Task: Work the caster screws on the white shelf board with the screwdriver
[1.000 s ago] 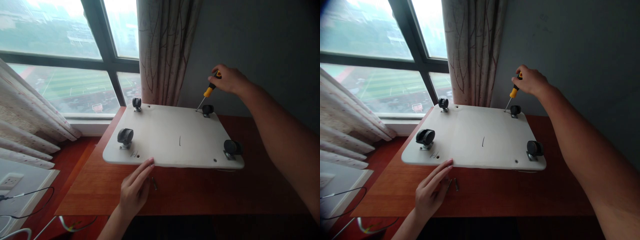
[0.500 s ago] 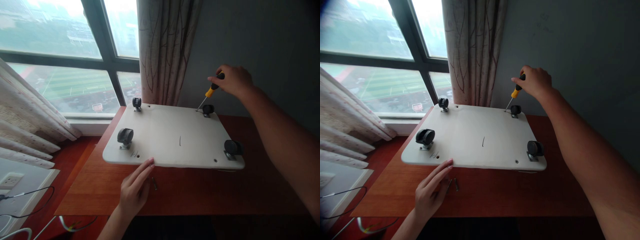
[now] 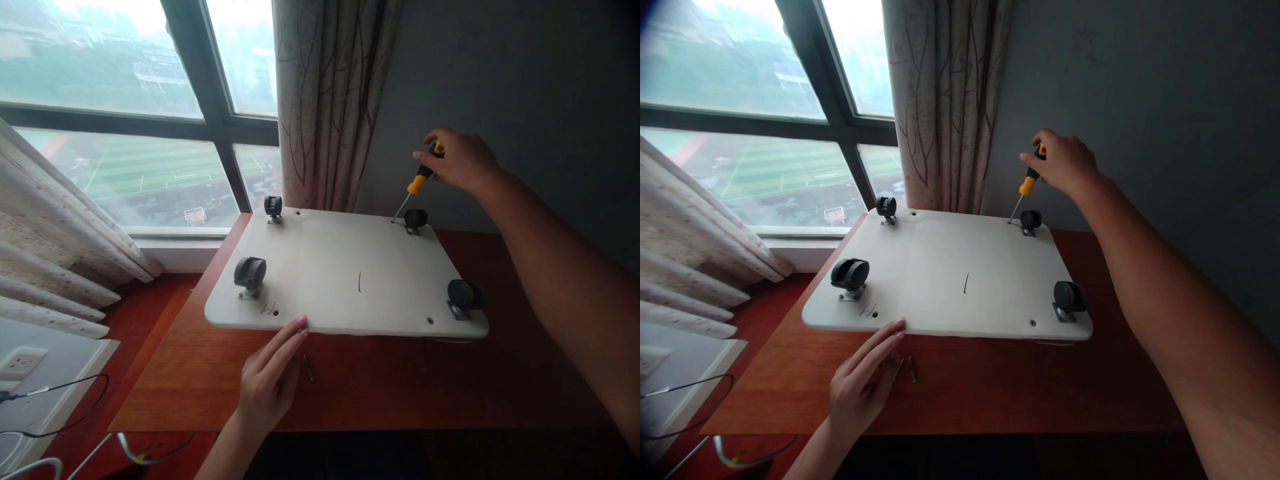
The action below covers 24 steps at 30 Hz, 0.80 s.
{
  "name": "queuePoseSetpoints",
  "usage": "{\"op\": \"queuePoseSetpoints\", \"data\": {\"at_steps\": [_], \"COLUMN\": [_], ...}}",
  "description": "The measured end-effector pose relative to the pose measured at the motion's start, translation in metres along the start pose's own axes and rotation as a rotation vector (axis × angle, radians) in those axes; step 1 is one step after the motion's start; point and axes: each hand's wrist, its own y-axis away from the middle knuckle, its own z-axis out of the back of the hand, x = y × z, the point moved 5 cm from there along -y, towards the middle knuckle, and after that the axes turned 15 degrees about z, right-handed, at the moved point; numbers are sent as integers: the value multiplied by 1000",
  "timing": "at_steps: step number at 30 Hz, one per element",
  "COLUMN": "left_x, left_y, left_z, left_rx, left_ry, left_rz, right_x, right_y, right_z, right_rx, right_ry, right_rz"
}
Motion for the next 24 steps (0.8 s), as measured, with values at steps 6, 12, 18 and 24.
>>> {"op": "queuePoseSetpoints", "data": {"at_steps": [6, 12, 18, 24], "left_x": [0, 2, 1, 0], "left_y": [1, 2, 1, 1], "left_z": [-1, -1, 0, -1], "left_rx": [20, 9, 11, 26], "left_ry": [12, 10, 3, 9], "left_rz": [-2, 10, 10, 11], "right_x": [-3, 3, 7, 7], "right_y": [-4, -4, -4, 0], "right_z": [-10, 0, 1, -2], "right_rx": [83, 10, -20, -18], "right_ry": [-460, -167, 0, 19], "right_rz": [21, 48, 19, -2]}}
